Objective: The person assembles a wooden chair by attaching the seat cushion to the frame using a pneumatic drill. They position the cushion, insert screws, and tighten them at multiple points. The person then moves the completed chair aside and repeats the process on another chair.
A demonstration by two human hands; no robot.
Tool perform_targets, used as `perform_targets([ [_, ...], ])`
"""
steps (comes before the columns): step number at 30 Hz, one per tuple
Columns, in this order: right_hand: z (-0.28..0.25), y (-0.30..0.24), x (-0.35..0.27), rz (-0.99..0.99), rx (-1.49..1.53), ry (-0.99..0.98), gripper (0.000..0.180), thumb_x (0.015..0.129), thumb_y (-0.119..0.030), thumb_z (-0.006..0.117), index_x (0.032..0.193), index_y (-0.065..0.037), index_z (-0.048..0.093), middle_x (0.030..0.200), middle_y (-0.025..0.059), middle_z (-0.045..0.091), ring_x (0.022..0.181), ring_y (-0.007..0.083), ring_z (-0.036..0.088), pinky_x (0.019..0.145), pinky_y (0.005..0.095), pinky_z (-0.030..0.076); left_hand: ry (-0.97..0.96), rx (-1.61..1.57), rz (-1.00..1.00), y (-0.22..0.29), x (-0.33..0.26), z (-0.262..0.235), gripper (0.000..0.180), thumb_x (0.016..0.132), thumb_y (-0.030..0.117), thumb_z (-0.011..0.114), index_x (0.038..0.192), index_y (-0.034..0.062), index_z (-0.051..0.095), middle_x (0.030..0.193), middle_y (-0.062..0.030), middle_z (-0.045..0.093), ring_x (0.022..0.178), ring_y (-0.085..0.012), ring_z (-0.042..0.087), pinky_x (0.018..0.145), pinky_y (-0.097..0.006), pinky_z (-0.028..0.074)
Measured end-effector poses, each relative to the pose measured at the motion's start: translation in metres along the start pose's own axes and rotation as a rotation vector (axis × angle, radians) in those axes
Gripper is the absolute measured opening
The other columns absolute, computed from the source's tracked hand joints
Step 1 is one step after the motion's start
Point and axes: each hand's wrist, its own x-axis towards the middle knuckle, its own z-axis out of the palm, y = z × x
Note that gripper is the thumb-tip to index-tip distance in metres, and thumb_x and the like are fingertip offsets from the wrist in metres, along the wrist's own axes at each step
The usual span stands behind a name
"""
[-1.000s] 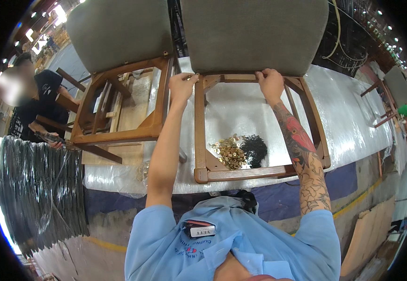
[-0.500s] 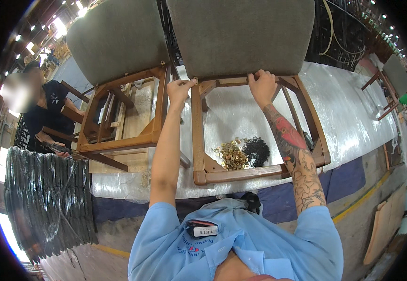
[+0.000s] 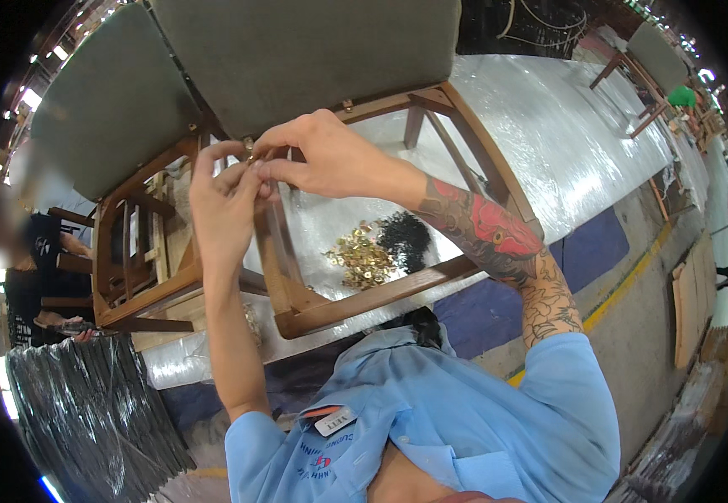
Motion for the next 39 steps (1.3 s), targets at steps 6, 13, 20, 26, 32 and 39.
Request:
perform_targets([
  [6,-0.066,0.023,-0.044,0.234,0.238,-0.038,0.026,0.087,-0.024,0.068,0.099,-0.001,0.072,0.084,0.0112,0.073,0.076,0.0180,0.068,0.072,0.0312,0.053,-0.278,-0.290,-0.096,-0.003,-0.059,0.017,0.041,0.091,0.026,0.069,0.111,-0.0037,0.051,0.075,-0.0126,0.067,0.059,-0.0126,0.061,0.053,-0.024,0.051],
  [13,-0.184,0.202,-0.104,0.422,-0.487,0.186,0.022,0.086,-0.021,0.068,0.094,-0.001,0.073,0.083,0.0168,0.071,0.075,0.0285,0.069,0.070,0.0363,0.053,-1.246,-0.352,-0.509,-0.072,-0.139,0.062,0.041,0.098,0.038,0.056,0.082,0.0008,0.062,0.074,-0.0057,0.066,0.066,-0.0111,0.060,0.059,-0.024,0.045],
  [20,-0.171,0.239,-0.099,0.478,-0.515,0.276,0.023,0.085,-0.022,0.069,0.088,0.001,0.073,0.077,0.0175,0.071,0.068,0.0285,0.070,0.065,0.0363,0.052,-0.681,0.010,-0.368,-0.282,-0.201,0.164,0.024,0.091,0.028,0.059,0.095,0.0045,0.062,0.081,-0.0106,0.064,0.075,-0.0258,0.061,0.065,-0.035,0.047],
  [26,-0.176,0.251,-0.103,0.522,-0.341,0.339,0.035,0.086,-0.033,0.071,0.085,0.002,0.073,0.068,0.0137,0.069,0.059,0.0141,0.063,0.058,0.0289,0.049,-0.272,0.917,-0.393,-0.345,-0.135,0.260,0.059,0.077,0.019,0.072,0.130,0.0082,0.049,0.131,-0.0258,0.046,0.115,-0.0413,0.050,0.089,-0.048,0.044],
  [32,-0.168,0.329,-0.190,0.762,-0.050,0.609,0.047,0.094,-0.044,0.061,0.084,0.001,0.071,0.061,0.0002,0.059,0.054,0.0070,0.050,0.050,0.0252,0.041,-0.232,1.058,-0.463,-0.377,-0.137,0.277,0.043,0.086,0.011,0.060,0.127,0.0084,0.047,0.125,-0.0245,0.046,0.112,-0.0410,0.051,0.089,-0.051,0.047],
  [39,-0.143,0.447,-0.503,0.955,-0.615,0.134,0.052,0.087,-0.045,0.063,0.075,0.006,0.066,0.068,0.0242,0.063,0.065,0.0383,0.063,0.065,0.0491,0.049,0.018,0.682,-0.300,-0.419,-0.136,0.258,0.015,0.086,0.014,0.062,0.095,0.0037,0.058,0.089,-0.0179,0.054,0.088,-0.0369,0.058,0.074,-0.046,0.048],
])
